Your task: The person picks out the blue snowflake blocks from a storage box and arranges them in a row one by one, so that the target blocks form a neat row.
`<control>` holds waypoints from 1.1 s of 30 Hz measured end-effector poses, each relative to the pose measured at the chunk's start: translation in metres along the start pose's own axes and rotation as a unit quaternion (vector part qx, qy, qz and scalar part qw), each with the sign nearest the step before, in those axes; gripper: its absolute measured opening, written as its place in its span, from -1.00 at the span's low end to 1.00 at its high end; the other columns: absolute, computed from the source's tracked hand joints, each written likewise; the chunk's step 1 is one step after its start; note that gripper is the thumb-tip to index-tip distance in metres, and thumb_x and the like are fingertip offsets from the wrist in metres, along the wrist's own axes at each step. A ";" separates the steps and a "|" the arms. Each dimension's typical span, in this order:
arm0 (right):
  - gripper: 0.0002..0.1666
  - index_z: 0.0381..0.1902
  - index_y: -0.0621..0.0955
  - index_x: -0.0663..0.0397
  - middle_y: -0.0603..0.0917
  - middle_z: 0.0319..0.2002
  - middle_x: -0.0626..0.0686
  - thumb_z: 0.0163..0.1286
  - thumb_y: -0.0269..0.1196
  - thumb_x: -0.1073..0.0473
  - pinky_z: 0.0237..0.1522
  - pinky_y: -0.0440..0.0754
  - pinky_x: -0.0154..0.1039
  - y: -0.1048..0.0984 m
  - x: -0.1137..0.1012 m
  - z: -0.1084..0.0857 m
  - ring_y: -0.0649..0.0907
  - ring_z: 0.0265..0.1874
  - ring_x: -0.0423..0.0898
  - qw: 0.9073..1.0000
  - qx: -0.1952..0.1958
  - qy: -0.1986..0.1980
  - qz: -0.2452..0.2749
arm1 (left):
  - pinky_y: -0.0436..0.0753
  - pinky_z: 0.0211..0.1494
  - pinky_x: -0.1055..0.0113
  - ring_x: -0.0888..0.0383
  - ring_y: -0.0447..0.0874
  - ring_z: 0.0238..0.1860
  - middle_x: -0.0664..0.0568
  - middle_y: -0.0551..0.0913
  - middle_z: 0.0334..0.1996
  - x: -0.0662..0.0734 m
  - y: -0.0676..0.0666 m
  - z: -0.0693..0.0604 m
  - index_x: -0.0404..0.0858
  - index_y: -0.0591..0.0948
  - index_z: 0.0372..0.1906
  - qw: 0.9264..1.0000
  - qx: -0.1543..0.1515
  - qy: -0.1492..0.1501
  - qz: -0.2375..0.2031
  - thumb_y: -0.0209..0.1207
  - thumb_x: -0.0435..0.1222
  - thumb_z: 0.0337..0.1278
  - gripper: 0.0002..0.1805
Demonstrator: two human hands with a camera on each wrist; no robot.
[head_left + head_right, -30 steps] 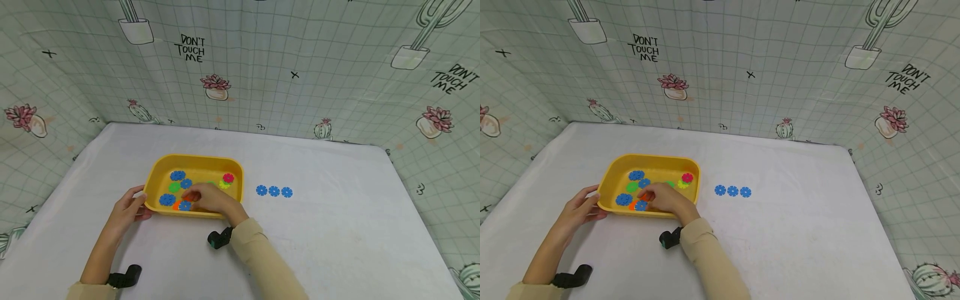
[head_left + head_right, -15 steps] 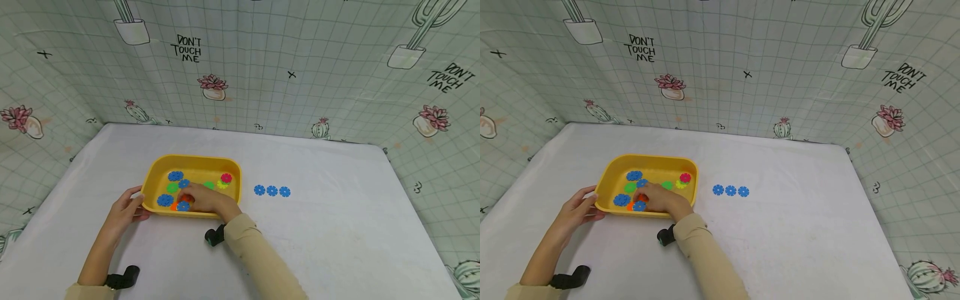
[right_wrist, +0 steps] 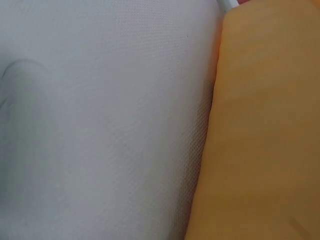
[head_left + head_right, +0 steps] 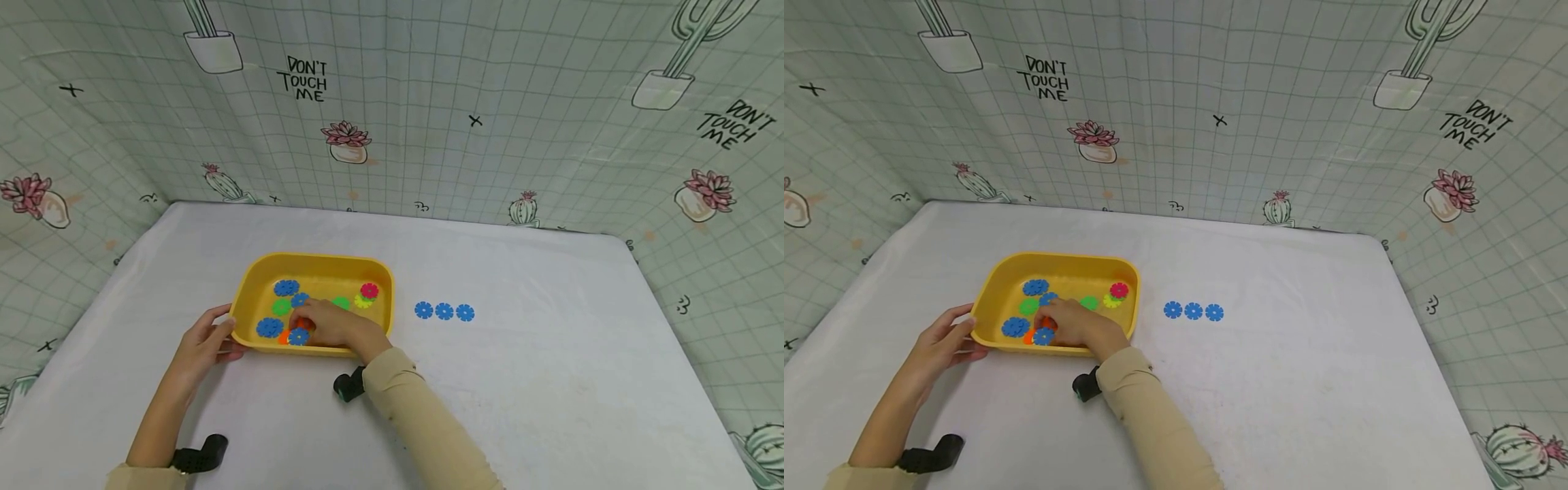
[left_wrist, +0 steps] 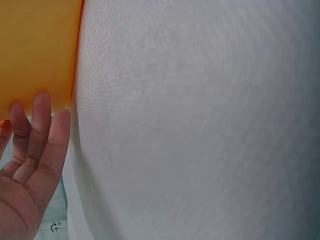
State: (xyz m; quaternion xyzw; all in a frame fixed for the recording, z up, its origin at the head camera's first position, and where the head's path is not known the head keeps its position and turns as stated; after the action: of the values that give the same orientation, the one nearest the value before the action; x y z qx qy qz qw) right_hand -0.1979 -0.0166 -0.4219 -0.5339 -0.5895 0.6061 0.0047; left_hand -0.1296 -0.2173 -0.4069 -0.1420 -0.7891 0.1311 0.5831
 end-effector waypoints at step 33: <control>-0.70 -0.10 0.54 -0.01 0.49 -0.24 -0.10 0.22 0.30 0.08 -0.22 0.43 -0.56 0.000 -0.004 -0.003 0.44 -0.25 -0.23 0.999 0.019 0.004 -0.048 | 0.66 -0.26 0.50 0.39 0.65 -0.41 0.03 0.56 -0.30 -0.001 0.000 0.000 -0.34 0.12 0.38 1.000 -0.005 -0.001 0.002 -0.19 -0.10 0.42 -0.42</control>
State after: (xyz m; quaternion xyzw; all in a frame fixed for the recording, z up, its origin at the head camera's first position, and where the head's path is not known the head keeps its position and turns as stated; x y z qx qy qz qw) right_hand -0.1943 -0.0169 -0.4181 -0.5071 -0.6030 0.6141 0.0469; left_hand -0.1298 -0.2179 -0.4073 -0.1466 -0.7899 0.1281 0.5815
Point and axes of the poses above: each hand's wrist, its own z-axis towards the middle knuckle, its own y-axis out of the palm, x = y × z, the point moved 2 cm from there along z, towards the middle knuckle
